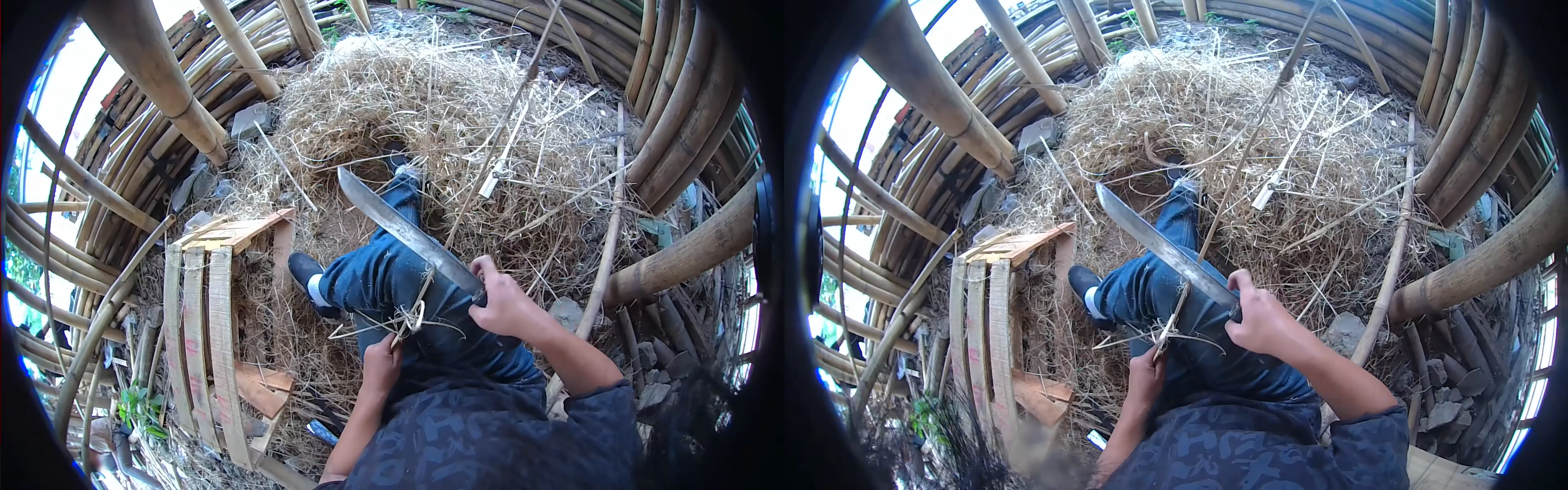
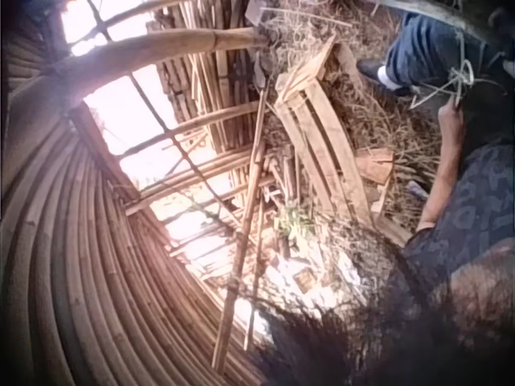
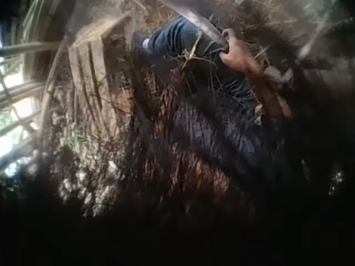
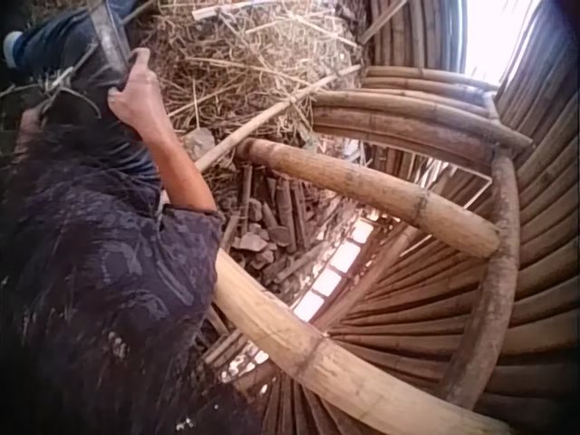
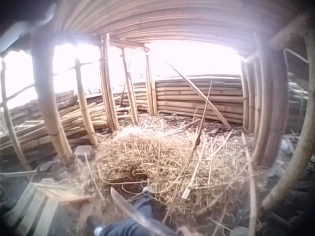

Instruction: The person scrapes and whittles a thin bamboo stick using a machete.

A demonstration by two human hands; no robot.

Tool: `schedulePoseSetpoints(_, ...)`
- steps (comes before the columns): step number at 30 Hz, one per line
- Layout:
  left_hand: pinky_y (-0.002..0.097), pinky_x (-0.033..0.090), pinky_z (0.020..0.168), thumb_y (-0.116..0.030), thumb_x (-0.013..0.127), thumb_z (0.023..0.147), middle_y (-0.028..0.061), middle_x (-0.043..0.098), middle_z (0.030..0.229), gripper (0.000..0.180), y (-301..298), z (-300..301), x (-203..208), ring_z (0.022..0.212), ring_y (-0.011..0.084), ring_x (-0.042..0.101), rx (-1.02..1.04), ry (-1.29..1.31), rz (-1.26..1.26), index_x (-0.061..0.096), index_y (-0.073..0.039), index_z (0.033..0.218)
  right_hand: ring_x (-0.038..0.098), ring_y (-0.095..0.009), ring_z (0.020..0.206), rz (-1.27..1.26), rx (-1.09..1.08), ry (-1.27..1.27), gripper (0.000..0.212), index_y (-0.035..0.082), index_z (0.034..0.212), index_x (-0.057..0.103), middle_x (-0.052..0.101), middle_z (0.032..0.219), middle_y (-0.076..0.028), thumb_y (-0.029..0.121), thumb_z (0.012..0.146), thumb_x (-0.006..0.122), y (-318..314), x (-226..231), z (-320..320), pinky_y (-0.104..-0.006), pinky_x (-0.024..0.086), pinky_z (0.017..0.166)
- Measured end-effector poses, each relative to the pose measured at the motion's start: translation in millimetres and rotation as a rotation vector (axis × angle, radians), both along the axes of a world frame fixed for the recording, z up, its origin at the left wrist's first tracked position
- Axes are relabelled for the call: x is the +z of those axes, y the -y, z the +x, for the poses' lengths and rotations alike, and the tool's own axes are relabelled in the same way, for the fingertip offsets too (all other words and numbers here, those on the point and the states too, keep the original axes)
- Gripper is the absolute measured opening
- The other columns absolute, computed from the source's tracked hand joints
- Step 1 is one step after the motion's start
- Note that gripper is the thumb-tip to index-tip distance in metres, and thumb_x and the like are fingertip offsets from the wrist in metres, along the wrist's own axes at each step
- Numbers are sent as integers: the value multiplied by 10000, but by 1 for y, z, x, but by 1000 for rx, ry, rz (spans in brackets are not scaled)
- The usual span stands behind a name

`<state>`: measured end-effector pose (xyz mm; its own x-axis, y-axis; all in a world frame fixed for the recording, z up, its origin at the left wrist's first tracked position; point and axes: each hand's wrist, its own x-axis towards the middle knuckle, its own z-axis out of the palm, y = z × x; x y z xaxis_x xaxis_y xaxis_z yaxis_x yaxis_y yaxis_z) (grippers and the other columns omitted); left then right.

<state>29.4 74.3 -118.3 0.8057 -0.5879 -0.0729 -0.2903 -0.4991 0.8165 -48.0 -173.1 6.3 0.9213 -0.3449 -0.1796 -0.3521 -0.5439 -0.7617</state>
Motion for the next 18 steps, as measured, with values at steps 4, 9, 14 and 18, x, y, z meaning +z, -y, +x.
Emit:
schedulePoseSetpoints(4, 495, 440, 587, -104, 580, 875, 256, 584, 739, 98, 3, 0, 5, 726, 452, 581, 4, 1, -30, 620, -15, 876, 574, -244, 614, 51, -159, 79, 514, 14, 1146, 383, 570, 706, -135, 20, 689, 618, 15, 17, 2, -361, 465, 615)
schedulePoseSetpoints(9, 479, 448, 586, -105, 586, 878, 263, 580, 741, 107, 7, 5, 8, 733, 455, 579, -17, -69, -50, 623, -5, 887, 641, -317, 688, -32, -82, 43, 497, 17, 1146, 381, 615, 743, -185, 39, 709, 617, 8, -9, -6, -384, 486, 663)
schedulePoseSetpoints(14, 432, 421, 534, -130, 581, 915, 257, 529, 670, 162, 9, 5, 13, 624, 442, 532, 7, -101, -108, 611, 22, 867, 592, -239, 696, 52, -105, -175, 533, 31, 1159, 385, 589, 762, -142, 26, 689, 636, 3, 33, 6, -347, 484, 723)
schedulePoseSetpoints(18, 453, 446, 566, -137, 583, 912, 271, 564, 722, 163, 14, 7, 17, 708, 460, 572, 22, -175, -91, 622, 18, 880, 558, -329, 573, 11, -229, 139, 550, 28, 1190, 357, 537, 628, -157, 47, 712, 629, 12, 17, 7, -405, 458, 610)
